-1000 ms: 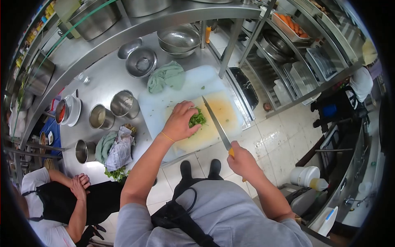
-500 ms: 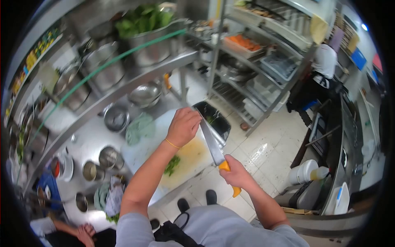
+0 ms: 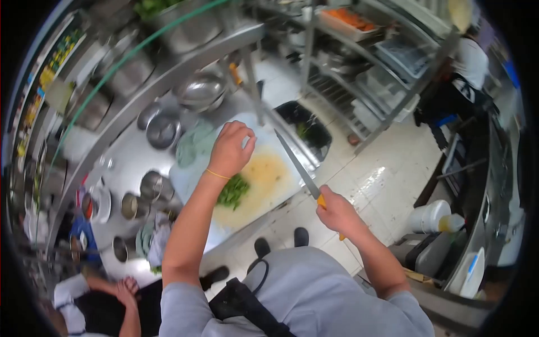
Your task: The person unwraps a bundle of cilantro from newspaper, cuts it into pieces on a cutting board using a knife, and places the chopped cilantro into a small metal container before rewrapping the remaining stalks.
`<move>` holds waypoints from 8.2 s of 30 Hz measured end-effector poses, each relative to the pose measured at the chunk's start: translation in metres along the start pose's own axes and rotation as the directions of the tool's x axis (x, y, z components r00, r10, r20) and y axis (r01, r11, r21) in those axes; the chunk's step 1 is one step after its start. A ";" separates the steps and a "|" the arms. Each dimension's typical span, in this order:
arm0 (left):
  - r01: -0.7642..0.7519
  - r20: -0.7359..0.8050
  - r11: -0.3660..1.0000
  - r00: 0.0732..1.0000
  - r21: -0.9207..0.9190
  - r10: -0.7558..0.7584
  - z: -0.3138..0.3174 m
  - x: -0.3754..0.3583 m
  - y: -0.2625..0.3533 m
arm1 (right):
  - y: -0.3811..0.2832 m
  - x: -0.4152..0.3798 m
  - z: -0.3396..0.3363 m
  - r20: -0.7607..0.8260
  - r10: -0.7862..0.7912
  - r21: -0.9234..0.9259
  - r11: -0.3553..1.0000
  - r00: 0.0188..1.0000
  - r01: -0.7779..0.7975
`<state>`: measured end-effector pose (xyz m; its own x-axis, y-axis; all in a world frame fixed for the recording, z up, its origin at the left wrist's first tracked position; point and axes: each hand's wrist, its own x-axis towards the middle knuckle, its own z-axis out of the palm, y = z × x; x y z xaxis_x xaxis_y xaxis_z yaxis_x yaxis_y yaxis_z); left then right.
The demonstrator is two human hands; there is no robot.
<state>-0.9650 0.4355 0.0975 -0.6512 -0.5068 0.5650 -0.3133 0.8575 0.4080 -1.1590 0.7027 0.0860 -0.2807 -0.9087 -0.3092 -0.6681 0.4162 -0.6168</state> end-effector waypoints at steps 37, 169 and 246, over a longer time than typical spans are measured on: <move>0.082 0.102 0.997 0.991 -0.012 -0.081 0.014 -0.159 -0.038 | -0.118 -0.017 0.078 0.329 0.041 -0.418 0.902 0.943 0.106; 0.150 0.030 0.987 0.988 0.050 -0.152 -0.020 -0.215 -0.039 | -0.107 -0.009 0.116 0.377 -0.177 -0.386 0.862 0.909 0.328; 0.382 -0.058 0.787 0.912 0.485 -0.407 -0.091 -0.165 -0.007 | -0.017 0.001 0.068 0.186 -0.057 -0.155 0.984 0.981 0.087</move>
<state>-0.7927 0.5054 0.0667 -0.4261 -0.8162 0.3903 -0.8303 0.5241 0.1895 -1.1012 0.6973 0.0473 -0.1086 -0.9088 -0.4029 -0.7888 0.3254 -0.5214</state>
